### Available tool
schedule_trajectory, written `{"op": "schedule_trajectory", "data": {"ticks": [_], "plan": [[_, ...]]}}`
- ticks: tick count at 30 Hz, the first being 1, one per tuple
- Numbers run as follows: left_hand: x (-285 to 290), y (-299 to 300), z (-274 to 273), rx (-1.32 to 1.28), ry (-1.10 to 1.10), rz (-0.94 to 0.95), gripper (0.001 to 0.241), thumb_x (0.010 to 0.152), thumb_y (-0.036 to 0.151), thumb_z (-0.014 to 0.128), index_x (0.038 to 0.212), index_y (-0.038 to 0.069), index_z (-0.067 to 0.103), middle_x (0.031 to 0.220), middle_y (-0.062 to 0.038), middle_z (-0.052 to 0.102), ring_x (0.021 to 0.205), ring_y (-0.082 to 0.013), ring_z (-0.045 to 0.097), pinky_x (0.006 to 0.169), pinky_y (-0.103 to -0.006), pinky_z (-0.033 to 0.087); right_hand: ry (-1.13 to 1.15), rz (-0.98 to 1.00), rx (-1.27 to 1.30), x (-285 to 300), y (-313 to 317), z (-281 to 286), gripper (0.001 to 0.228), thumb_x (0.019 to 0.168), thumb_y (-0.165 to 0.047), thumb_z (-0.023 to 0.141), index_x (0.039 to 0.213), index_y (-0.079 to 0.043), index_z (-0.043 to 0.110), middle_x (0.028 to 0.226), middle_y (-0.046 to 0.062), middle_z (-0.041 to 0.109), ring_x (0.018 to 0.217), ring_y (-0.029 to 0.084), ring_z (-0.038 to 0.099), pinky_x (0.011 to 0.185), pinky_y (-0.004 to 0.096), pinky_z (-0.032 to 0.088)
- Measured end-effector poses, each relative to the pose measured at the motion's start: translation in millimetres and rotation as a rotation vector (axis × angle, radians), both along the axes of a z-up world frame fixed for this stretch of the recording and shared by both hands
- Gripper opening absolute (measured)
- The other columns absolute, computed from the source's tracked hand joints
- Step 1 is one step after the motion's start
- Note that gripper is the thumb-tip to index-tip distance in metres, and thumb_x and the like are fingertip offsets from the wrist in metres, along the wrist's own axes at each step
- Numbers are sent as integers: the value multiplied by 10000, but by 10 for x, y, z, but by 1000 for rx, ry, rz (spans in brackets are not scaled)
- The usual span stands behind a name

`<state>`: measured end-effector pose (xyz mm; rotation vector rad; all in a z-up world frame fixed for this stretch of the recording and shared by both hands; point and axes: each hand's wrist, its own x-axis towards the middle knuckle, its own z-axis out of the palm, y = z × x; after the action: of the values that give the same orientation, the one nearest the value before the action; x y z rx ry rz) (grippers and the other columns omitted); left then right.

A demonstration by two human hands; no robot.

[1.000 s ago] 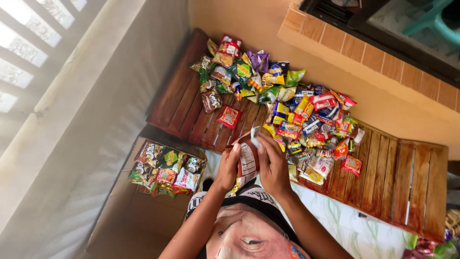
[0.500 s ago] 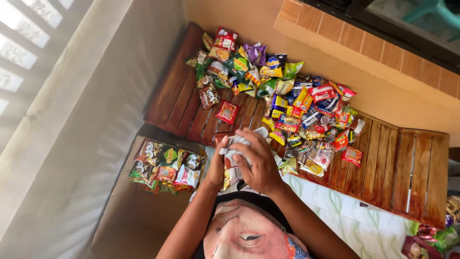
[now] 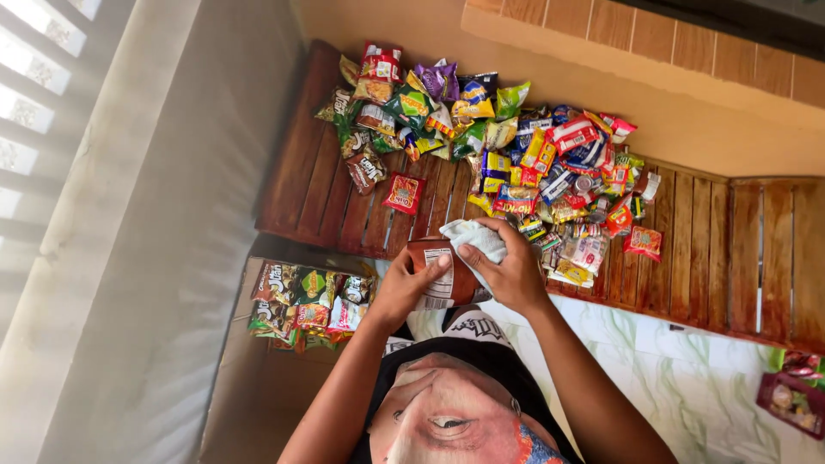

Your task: Wiping snack bags with a cloth and organizing them into a cardboard box.

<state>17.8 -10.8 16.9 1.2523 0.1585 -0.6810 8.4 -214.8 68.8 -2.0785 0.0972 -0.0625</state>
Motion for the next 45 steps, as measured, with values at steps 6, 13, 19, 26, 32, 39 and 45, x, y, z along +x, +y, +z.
{"op": "schedule_trajectory", "data": {"ticks": [6, 13, 19, 26, 32, 39, 45], "plan": [[22, -98, -138, 121, -197, -146, 597, 894, 456, 752, 1276, 8, 650, 1124, -87, 744, 993, -128, 678, 898, -301, 555, -35, 18, -81, 60, -225, -28, 498, 868, -356, 815, 1236, -56, 668, 1048, 127, 752, 910, 221, 737, 802, 348, 574], [-49, -336, -193, -40, 26, -12, 471, 888, 344, 773, 1193, 3, 661, 1054, -93, 755, 916, -166, 721, 827, -336, 594, -161, -34, -130, 85, -283, 15, 491, 868, -344, 816, 1234, -58, 657, 1089, 150, 743, 936, 278, 740, 786, 385, 576], [-52, -590, -194, -95, 72, 49, 356, 960, 301, 691, 1170, 13, 676, 996, -68, 748, 830, -153, 714, 737, -347, 594, -288, -103, -180, 59, -532, -92, 433, 967, -317, 732, 1298, -51, 645, 1203, 159, 694, 1101, 332, 673, 935, 421, 529], [-96, -953, -111, -169, 97, 214, 414, 1054, 386, 531, 1182, 12, 654, 1034, -92, 736, 877, -171, 718, 772, -341, 598, -391, -2, -351, -119, -629, 28, 242, 976, -214, 688, 1136, -39, 742, 1178, 149, 619, 1126, 334, 578, 999, 460, 457], [-40, -1134, -285, -399, 172, 429, 531, 1060, 517, 449, 1251, 43, 592, 1119, -138, 711, 972, -242, 727, 843, -380, 610, -326, 78, -292, -418, -583, 173, 227, 899, -170, 751, 1089, -45, 751, 1094, 105, 626, 1028, 302, 590, 910, 440, 482], [192, -1156, -400, -557, 297, 517, 527, 1053, 510, 418, 1360, 102, 547, 1241, -108, 689, 1085, -281, 698, 950, -436, 564, -570, 290, -344, -427, -665, -99, 424, 699, -76, 772, 1122, -87, 749, 1118, 82, 643, 1039, 295, 587, 887, 441, 489], [326, -1034, -20, -461, 254, 525, 562, 1002, 497, 439, 1378, 90, 536, 1251, -114, 704, 1097, -305, 710, 948, -445, 579, -408, 112, -441, -282, -1186, -439, 399, 764, -59, 784, 1153, -135, 735, 1115, 72, 633, 1059, 304, 604, 914, 442, 503]]}}
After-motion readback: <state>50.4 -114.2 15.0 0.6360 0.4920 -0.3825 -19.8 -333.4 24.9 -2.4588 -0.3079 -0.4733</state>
